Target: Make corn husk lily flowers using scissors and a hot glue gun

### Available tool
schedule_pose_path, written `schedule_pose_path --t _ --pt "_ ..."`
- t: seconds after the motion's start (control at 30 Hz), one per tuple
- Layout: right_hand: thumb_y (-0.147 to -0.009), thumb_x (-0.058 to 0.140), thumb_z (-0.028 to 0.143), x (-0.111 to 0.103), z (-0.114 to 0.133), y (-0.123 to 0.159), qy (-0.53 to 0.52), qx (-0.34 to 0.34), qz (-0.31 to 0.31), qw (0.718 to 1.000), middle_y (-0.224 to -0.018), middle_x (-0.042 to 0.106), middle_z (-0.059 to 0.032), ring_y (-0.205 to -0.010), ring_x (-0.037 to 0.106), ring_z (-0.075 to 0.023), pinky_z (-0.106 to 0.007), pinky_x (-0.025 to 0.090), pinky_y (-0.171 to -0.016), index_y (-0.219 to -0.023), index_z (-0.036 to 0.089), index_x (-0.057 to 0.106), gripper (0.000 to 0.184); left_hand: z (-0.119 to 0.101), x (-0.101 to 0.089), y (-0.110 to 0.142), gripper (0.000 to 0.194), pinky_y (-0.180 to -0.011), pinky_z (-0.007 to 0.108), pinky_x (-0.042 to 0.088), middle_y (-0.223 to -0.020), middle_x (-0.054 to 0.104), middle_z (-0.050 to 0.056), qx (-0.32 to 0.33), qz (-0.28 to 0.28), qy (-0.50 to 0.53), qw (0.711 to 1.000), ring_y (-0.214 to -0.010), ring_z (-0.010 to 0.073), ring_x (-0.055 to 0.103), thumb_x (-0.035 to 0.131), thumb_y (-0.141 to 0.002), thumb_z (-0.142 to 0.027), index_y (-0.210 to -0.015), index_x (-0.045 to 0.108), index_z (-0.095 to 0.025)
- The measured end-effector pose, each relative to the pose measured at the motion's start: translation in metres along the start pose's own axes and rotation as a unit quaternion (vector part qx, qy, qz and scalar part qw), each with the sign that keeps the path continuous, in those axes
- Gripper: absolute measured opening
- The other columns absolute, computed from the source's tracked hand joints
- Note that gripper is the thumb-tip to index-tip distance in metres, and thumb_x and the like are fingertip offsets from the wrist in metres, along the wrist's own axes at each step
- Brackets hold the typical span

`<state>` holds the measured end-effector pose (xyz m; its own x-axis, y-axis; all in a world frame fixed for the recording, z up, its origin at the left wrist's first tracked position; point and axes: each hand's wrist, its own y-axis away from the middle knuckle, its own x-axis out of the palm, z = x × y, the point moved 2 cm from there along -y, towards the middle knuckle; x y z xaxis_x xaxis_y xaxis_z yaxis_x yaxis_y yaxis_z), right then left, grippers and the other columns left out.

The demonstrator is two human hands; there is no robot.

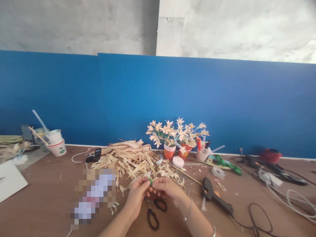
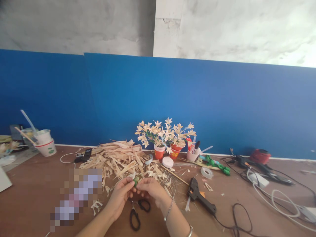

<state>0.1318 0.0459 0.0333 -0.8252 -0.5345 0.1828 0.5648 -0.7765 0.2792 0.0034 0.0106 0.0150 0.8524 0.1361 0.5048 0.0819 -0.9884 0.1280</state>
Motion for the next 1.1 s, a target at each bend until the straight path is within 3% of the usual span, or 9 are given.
schedule_pose_path --t 0.2,0.5,0.7,0.93,1.1 --pt "-0.051 0.076 0.028 0.002 0.001 0.000 -0.050 -0.023 -0.004 0.998 -0.057 0.062 0.0005 -0.051 0.045 -0.0061 -0.020 0.029 -0.052 -0.056 0.013 0.065 0.019 0.000 0.000 -0.001 0.022 -0.049 0.018 0.038 -0.061 0.063 0.002 -0.006 0.001 -0.003 1.000 -0.054 0.0096 0.055 0.074 -0.060 -0.026 -0.073 0.066 -0.011" --pt "-0.051 0.072 0.025 0.004 0.003 0.002 -0.040 -0.005 -0.024 0.999 -0.053 0.060 0.0011 -0.043 0.035 -0.0044 -0.021 0.017 -0.043 -0.056 0.014 0.066 0.014 -0.001 0.001 0.000 0.021 -0.049 0.019 0.037 -0.059 0.061 0.000 0.019 0.003 -0.034 0.999 -0.053 0.0099 0.054 0.071 -0.063 -0.031 -0.071 0.065 -0.013" --pt "-0.049 0.073 0.025 0.008 -0.004 -0.002 -0.053 -0.044 -0.074 0.995 -0.050 0.059 0.0005 -0.043 0.040 -0.0056 -0.021 0.024 -0.045 -0.055 0.013 0.062 0.018 -0.002 0.002 0.002 0.020 -0.049 0.019 0.035 -0.056 0.056 -0.003 0.027 -0.013 -0.017 0.999 -0.050 0.0079 0.049 0.071 -0.064 -0.030 -0.066 0.060 -0.013" --pt "-0.052 0.071 0.032 0.011 -0.011 -0.008 0.018 -0.064 -0.147 0.987 -0.043 0.052 0.0034 -0.037 0.038 -0.0063 -0.021 0.026 -0.041 -0.056 0.014 0.056 0.024 0.003 -0.001 0.000 0.019 -0.050 0.019 0.035 -0.057 0.054 -0.005 0.030 -0.038 -0.009 0.999 -0.049 0.0066 0.046 0.070 -0.064 -0.030 -0.066 0.058 -0.016" --pt "-0.055 0.066 0.028 0.011 -0.013 -0.009 0.059 -0.089 -0.174 0.979 -0.041 0.048 0.0048 -0.036 0.037 -0.0071 -0.022 0.027 -0.040 -0.054 0.015 0.054 0.017 0.007 -0.003 -0.002 0.018 -0.047 0.018 0.030 -0.052 0.049 -0.007 0.048 -0.049 -0.034 0.997 -0.046 0.0053 0.040 0.067 -0.068 -0.031 -0.066 0.056 -0.016"
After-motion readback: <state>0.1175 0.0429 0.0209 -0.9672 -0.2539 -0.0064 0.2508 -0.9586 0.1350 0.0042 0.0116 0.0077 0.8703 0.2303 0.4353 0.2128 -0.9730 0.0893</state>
